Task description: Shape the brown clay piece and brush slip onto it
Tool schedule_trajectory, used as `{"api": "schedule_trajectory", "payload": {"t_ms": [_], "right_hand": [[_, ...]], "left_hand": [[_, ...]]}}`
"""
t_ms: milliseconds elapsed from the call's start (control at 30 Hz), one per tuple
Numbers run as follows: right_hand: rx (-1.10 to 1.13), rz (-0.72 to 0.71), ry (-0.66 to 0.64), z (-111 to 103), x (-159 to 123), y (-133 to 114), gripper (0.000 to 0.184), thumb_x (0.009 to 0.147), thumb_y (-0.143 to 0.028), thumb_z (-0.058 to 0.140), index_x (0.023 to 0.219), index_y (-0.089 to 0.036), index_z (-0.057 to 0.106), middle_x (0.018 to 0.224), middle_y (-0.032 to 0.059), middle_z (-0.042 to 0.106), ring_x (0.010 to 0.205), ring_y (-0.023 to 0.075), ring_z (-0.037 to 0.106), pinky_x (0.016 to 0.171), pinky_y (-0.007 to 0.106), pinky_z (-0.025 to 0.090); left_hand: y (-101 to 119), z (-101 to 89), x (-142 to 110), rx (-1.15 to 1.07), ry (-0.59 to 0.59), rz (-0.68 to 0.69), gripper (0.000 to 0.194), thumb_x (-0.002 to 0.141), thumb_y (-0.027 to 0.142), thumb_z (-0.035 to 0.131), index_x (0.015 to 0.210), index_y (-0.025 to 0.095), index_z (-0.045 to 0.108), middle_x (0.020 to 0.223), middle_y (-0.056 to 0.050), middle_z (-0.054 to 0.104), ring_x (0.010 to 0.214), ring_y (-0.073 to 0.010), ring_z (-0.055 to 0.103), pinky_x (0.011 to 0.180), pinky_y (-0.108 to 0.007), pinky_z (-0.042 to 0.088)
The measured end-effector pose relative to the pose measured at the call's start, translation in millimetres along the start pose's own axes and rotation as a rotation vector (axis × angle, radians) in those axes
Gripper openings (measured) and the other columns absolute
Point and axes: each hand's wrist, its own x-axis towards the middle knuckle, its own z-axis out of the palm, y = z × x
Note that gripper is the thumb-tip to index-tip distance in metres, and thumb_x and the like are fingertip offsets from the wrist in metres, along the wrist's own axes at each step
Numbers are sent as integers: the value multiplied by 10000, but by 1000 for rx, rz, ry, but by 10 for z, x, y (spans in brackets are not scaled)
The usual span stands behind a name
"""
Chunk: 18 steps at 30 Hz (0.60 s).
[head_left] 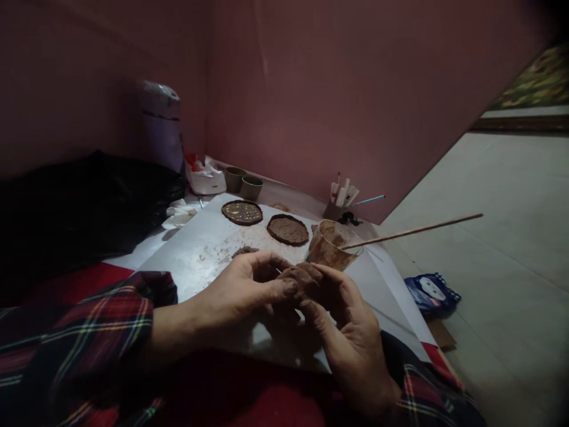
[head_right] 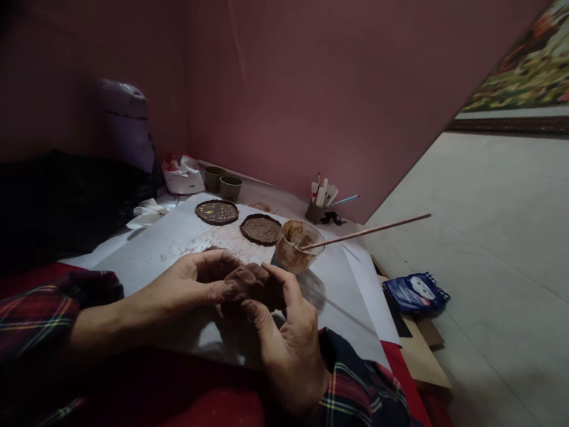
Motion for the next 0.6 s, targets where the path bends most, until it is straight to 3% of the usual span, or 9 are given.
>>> {"api": "schedule_trajectory", "payload": {"t_ms": [233,467,600], "right_hand": [[81,5,14,9,0,-5,340,876,-195,595,1185,-329,548,1153,-4,690,1039,150,668,844,229,562],[-27,-92,-67,-8,-11,-23,411,879,-151,568,1231,-356,524,1140,-28,688,1006,114,671,861,205,549],[-52,-119,-60,-25,-32,2,437,878,-151,569,1257,-358,499,1165,-20,669,1018,116,662,855,197,550]], "left_hand": [[17,-14,4,104,-18,22,328,732,365,745,931,138,620,739,-17,663,617,-111,590,590,-228,453],[41,12,-13,157,-48,52,279,750,316,736,972,150,703,938,-57,725,882,-174,645,769,-245,483],[74,16,-36,184,-81,106,210,785,285,706,954,167,741,907,-38,746,855,-158,661,752,-214,490]]}}
